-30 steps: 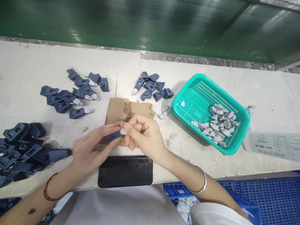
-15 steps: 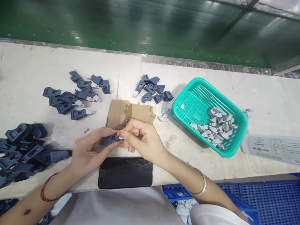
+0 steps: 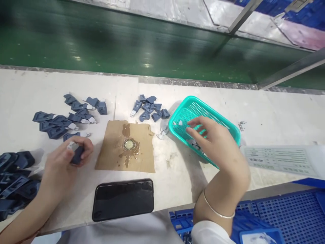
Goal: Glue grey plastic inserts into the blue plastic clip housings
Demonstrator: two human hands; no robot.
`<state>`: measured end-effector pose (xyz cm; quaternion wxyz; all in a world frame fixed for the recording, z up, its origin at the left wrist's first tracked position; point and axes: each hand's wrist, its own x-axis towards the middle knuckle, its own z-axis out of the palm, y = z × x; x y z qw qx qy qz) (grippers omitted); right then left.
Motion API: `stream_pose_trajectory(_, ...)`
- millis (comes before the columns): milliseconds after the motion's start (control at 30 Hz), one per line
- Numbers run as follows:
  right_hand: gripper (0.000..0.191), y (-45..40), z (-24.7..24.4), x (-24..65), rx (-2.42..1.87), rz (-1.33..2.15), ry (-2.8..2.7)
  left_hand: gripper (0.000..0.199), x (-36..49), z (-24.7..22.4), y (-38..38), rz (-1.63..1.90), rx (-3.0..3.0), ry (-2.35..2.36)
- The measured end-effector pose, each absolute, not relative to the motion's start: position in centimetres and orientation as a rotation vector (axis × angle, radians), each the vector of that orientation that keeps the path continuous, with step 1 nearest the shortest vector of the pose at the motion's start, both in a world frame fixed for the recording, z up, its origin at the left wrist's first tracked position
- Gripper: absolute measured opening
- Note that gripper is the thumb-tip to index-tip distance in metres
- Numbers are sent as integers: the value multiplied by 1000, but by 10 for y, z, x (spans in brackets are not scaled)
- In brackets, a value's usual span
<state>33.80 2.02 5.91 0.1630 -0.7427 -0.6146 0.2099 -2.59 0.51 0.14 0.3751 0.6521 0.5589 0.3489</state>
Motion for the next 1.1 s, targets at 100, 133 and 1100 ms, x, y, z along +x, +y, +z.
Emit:
stream_pose_trajectory(100, 33, 15, 50, 370, -2346, 697, -1837, 34, -31, 13, 11, 822, 1578, 1563)
stream_pose_trajectory(133, 32, 14, 46, 376, -2355, 740, -1867, 33, -31, 17, 13, 766, 1573, 1637)
stream_pose_trajectory(1100, 10, 26, 52, 318, -1415, 1130, -1218, 33, -44, 19, -3, 244, 2250, 2165)
